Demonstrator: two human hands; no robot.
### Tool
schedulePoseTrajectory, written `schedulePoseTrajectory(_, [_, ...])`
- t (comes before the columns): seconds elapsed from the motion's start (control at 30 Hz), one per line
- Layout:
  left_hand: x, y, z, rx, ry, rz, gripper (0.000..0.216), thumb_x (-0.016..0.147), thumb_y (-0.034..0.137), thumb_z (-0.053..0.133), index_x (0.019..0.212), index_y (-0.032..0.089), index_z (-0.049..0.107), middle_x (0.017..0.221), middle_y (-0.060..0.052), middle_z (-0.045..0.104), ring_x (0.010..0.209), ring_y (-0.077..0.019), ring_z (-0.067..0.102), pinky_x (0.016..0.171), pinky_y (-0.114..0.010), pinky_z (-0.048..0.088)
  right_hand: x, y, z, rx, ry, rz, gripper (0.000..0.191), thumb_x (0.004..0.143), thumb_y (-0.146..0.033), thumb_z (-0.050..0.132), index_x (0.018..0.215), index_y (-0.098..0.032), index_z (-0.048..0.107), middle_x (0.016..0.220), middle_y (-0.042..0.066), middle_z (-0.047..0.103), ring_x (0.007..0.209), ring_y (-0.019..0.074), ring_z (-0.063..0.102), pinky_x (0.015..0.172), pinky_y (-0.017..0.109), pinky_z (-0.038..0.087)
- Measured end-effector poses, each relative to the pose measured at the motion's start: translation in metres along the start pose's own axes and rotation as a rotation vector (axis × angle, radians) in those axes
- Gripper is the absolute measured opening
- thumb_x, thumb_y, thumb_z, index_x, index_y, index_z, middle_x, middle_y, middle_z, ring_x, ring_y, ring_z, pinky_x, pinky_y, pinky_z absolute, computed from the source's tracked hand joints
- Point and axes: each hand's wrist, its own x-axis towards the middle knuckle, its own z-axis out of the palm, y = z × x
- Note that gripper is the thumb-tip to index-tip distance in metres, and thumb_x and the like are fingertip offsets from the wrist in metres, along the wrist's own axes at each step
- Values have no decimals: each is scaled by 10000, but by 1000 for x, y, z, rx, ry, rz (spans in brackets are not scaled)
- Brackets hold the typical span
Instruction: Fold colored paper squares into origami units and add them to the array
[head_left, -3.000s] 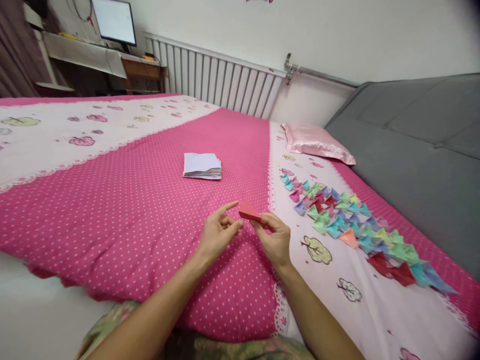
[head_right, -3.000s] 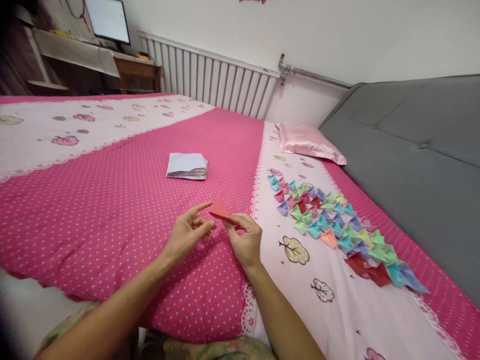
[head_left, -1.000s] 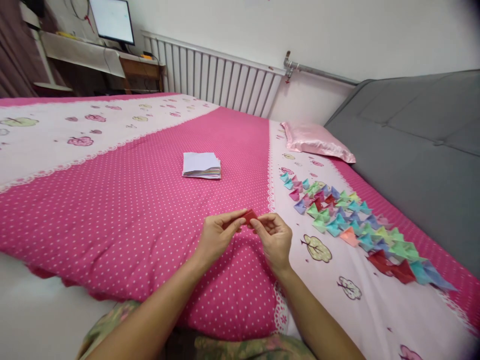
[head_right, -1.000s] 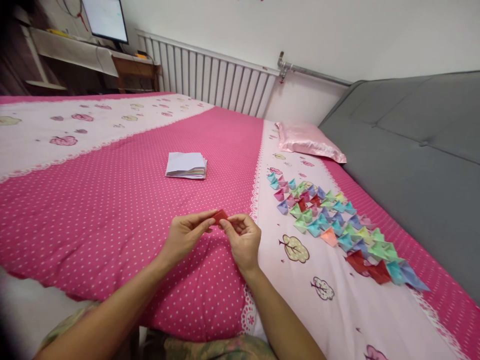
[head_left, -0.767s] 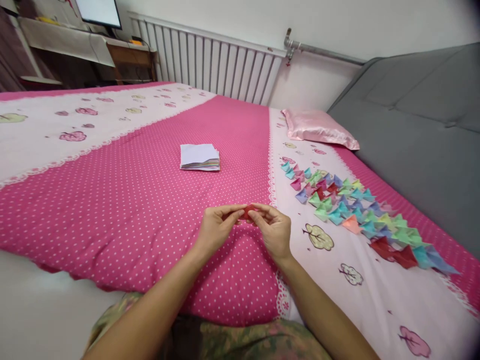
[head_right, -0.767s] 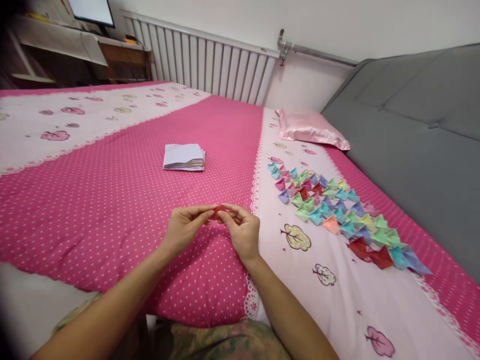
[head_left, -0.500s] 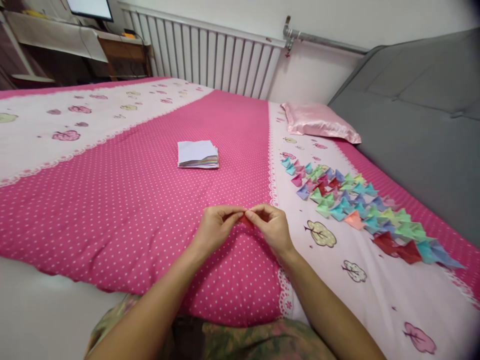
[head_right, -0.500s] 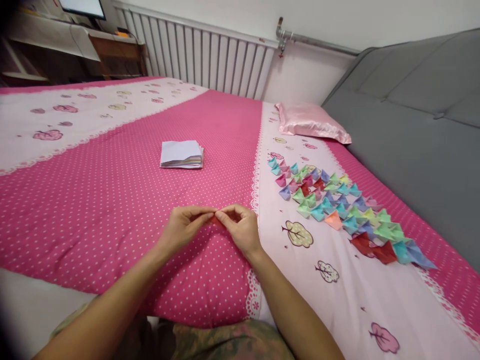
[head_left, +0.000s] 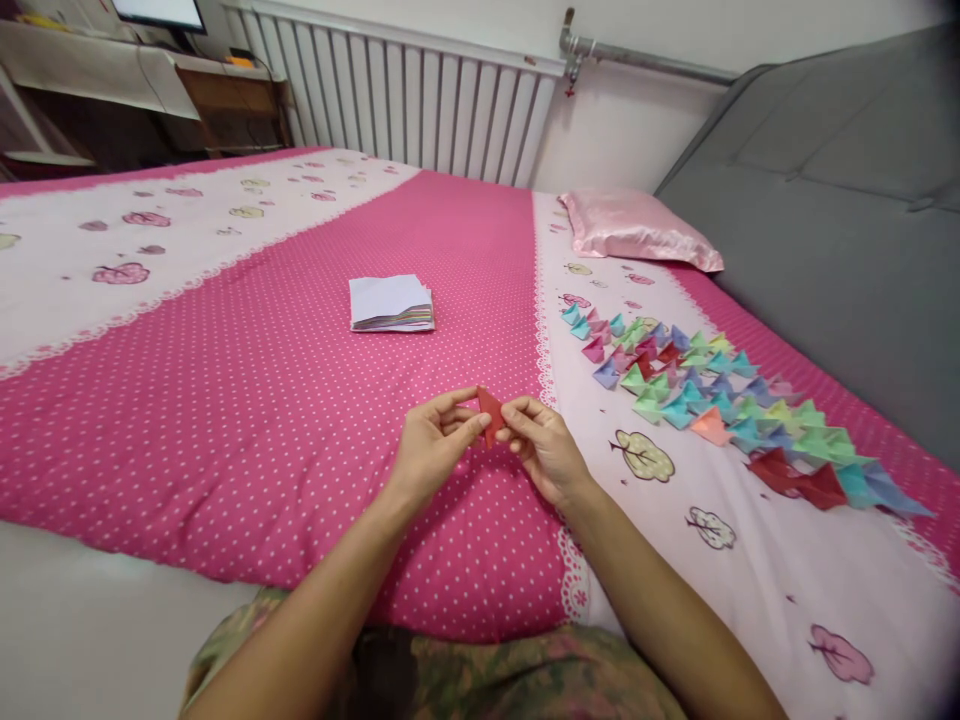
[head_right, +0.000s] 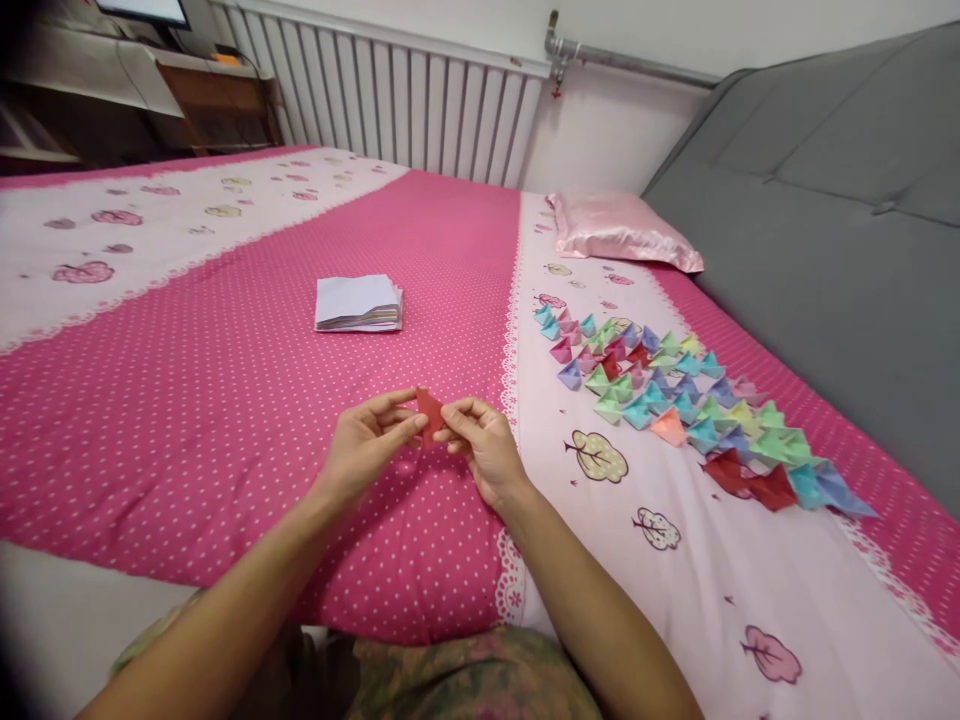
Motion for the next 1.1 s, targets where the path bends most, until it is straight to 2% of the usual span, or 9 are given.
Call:
schedulePoseTrajectory(0.13, [-1,5,-3,-85,-109,-34,450,647,259,710,1069,139,606,739,-33,676,618,-109,615,604,-221,481,0,-3,-1,65,-70,106,192,604,-266,748,674,-162,602,590,-55,605,464,29,554,383,83,391])
schedulePoseTrajectory(0.3, [-2,5,-4,-119,-229,-68,343,684,272,683,1009,168,649,865,-57,685,689,-123,623,653,-237,471,1,-7,-4,127,-169,249,152,643,-224,725,684,-155,595,546,-63,585,425,8,527,374,43,393])
schedulePoseTrajectory(0.43, [-3,7,-3,-137,-274,-74,293,687,257,682,963,161,666,800,-51,690,685,-131,626,688,-256,472,2,-7,-5,147,-211,282,145,663,-209,710,752,-151,612,593,-54,601,434,3,536,400,31,422])
schedulePoseTrajectory(0.77, [-3,5,-3,-86,-238,-64,277,692,236,680,952,142,672,791,-49,685,662,-110,608,683,-240,464,2,-4,-5,129,-229,183,152,655,-191,718,774,-144,638,632,-46,624,456,3,558,430,28,444])
schedulePoseTrajectory(0.93, [-5,7,-1,-124,-268,-66,265,683,229,686,930,132,679,753,-50,689,671,-131,623,722,-278,472,3,-4,-6,145,-227,200,155,634,-171,731,756,-135,643,576,-54,610,418,-1,530,402,29,431])
schedulePoseTrajectory(1.1, [-5,7,-2,-116,-263,-72,272,687,268,684,923,133,682,749,-61,693,664,-136,619,705,-283,472,4,-3,-7,177,-260,226,214,625,-154,739,816,-129,646,625,-34,634,433,8,551,407,38,446])
